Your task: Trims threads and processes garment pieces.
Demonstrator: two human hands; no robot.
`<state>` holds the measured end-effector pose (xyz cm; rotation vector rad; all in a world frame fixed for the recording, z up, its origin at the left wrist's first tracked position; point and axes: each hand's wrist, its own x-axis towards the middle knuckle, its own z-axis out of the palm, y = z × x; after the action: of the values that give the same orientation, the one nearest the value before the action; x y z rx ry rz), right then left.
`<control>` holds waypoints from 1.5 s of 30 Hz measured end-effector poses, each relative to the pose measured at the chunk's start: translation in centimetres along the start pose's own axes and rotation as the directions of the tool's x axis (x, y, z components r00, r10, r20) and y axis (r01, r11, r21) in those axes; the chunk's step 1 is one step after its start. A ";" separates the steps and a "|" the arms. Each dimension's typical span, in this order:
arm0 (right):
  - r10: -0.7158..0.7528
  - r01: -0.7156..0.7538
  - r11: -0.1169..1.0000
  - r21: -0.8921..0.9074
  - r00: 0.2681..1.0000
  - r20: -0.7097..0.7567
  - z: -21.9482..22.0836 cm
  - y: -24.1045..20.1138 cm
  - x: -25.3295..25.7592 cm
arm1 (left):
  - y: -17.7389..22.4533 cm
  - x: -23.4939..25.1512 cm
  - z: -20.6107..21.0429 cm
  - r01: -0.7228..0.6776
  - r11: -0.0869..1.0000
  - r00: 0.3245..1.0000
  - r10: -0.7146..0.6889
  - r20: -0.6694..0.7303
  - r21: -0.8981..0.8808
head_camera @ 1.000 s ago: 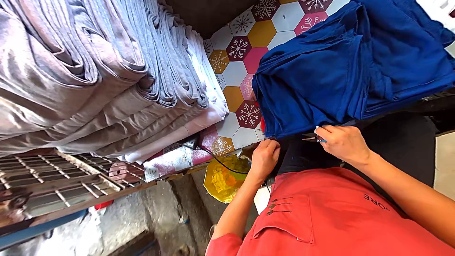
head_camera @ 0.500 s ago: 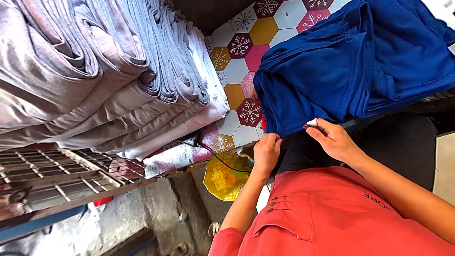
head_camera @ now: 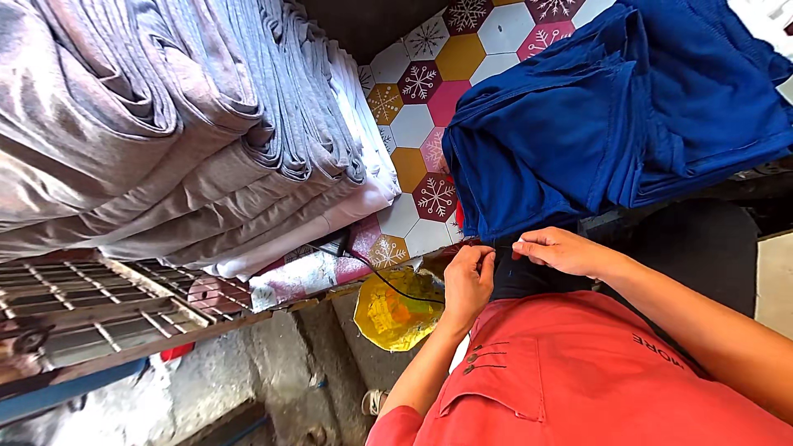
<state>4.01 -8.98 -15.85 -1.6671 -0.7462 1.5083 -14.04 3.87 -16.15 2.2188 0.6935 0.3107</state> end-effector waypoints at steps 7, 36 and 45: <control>0.051 -0.056 0.977 0.207 0.998 0.027 0.2 -2.4 0.7 | 0.4 -0.4 0.4 -0.096 0.995 0.995 0.096 -0.038 0.011; -0.506 0.269 0.802 -0.533 0.780 -0.368 0.9 0.5 0.0 | 2.0 2.9 2.3 0.409 -0.152 0.608 -0.690 0.393 -0.900; -0.808 0.435 0.547 -0.715 0.496 -0.316 1.2 0.4 1.5 | 4.4 2.6 1.6 0.319 -0.078 0.675 -0.681 0.285 -0.944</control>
<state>2.98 -7.81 -17.05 -1.7909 -1.3194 0.1033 -9.55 1.93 -13.96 0.4570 1.0415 0.4948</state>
